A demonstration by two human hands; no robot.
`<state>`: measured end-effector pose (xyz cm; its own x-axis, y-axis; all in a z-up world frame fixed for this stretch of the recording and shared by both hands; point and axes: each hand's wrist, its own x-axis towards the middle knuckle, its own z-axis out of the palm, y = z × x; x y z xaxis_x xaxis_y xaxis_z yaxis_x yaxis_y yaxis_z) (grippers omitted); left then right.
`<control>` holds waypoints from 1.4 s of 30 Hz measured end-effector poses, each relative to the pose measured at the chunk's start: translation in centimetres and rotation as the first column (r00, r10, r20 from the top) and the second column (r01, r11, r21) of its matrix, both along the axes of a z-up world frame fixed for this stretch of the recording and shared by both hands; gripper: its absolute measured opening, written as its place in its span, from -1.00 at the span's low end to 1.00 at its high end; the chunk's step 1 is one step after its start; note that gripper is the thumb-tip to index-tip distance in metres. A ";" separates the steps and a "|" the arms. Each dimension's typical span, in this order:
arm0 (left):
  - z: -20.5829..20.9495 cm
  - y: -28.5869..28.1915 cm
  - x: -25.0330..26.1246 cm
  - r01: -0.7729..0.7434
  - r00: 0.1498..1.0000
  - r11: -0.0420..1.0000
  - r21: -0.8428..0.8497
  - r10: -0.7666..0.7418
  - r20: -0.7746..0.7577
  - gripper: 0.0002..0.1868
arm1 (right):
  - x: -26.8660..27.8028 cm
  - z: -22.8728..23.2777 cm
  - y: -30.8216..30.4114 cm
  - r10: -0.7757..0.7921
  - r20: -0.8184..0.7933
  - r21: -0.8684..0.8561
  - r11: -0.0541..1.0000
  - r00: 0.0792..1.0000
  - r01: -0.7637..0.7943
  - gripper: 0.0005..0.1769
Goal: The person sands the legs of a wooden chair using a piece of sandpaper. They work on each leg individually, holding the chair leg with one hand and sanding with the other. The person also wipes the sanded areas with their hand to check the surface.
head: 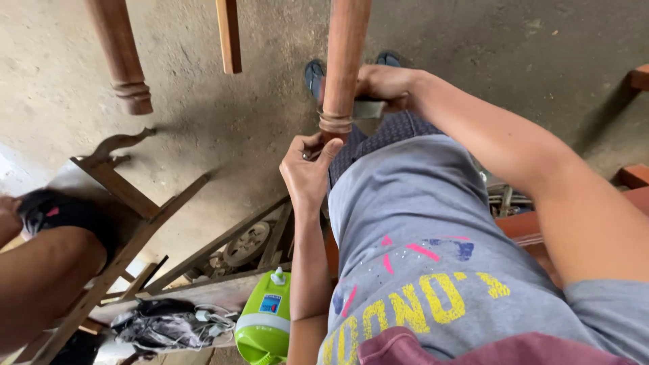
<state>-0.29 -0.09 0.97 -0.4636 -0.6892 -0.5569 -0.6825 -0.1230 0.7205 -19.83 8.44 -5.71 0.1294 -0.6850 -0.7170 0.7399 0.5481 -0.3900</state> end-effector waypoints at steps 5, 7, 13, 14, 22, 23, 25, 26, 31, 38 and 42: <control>0.1 -0.2 0.2 -0.013 0.999 1.000 0.000 0.013 0.035 -0.51 | -1.7 -4.0 -1.3 0.085 -0.110 -0.155 0.983 0.990 -0.101 -0.88; 0.1 -0.3 -0.1 0.015 0.999 0.999 -0.047 -0.013 0.045 -0.49 | -0.6 -4.6 -0.7 0.033 -0.069 -0.323 0.945 0.997 -0.054 -0.76; 0.0 -0.1 0.4 0.013 0.998 1.000 -0.001 -0.013 0.059 -0.49 | 0.9 -1.4 -0.3 -0.213 0.110 -0.282 0.930 0.971 0.236 -0.87; -0.1 -0.4 -0.1 0.011 0.998 1.000 0.001 -0.011 0.068 -0.49 | 0.1 -0.8 -1.3 -0.212 0.119 -0.277 0.931 0.970 0.237 -0.87; 0.0 -0.7 -0.1 -0.024 0.999 0.999 0.032 0.023 0.037 -0.47 | 1.5 -3.4 5.2 -0.223 -0.095 0.359 0.901 0.970 0.242 -0.25; -0.3 -0.5 0.1 -0.030 0.999 0.999 0.037 0.029 0.046 -0.47 | -0.4 1.7 4.7 -0.216 -0.088 0.366 0.901 0.972 0.234 -0.25; -0.7 -0.5 0.1 -0.020 1.000 0.998 0.054 0.020 -0.004 -0.52 | -4.5 13.8 4.0 -0.259 -0.073 0.150 0.952 0.963 0.267 -0.52; -0.4 -0.4 0.4 -0.028 1.000 0.998 0.053 0.028 -0.002 -0.52 | -4.0 12.6 4.2 -0.251 -0.072 0.149 0.954 0.965 0.259 -0.52; -3.3 -0.3 1.6 -0.018 0.987 0.991 0.135 0.039 -0.158 -0.49 | 0.3 4.4 6.6 -0.557 -0.795 -0.596 0.790 0.240 -0.142 -0.83; -8.7 1.3 3.9 -0.118 0.915 0.957 0.266 0.209 -0.346 -0.46 | 5.1 -0.6 6.1 -0.781 -0.602 -0.706 0.618 -0.169 -0.345 -0.95; -7.4 1.4 2.5 -0.105 0.901 0.956 0.273 0.207 -0.380 -0.50 | 5.3 -1.3 5.7 -0.802 -0.559 -0.704 0.594 -0.212 -0.389 -0.95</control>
<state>2.23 1.32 -6.39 -0.5794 -0.6406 -0.5039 -0.2998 -0.4075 0.8626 -14.51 14.11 -7.01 -0.4039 -0.5594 0.7239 -0.7198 -0.2940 -0.6288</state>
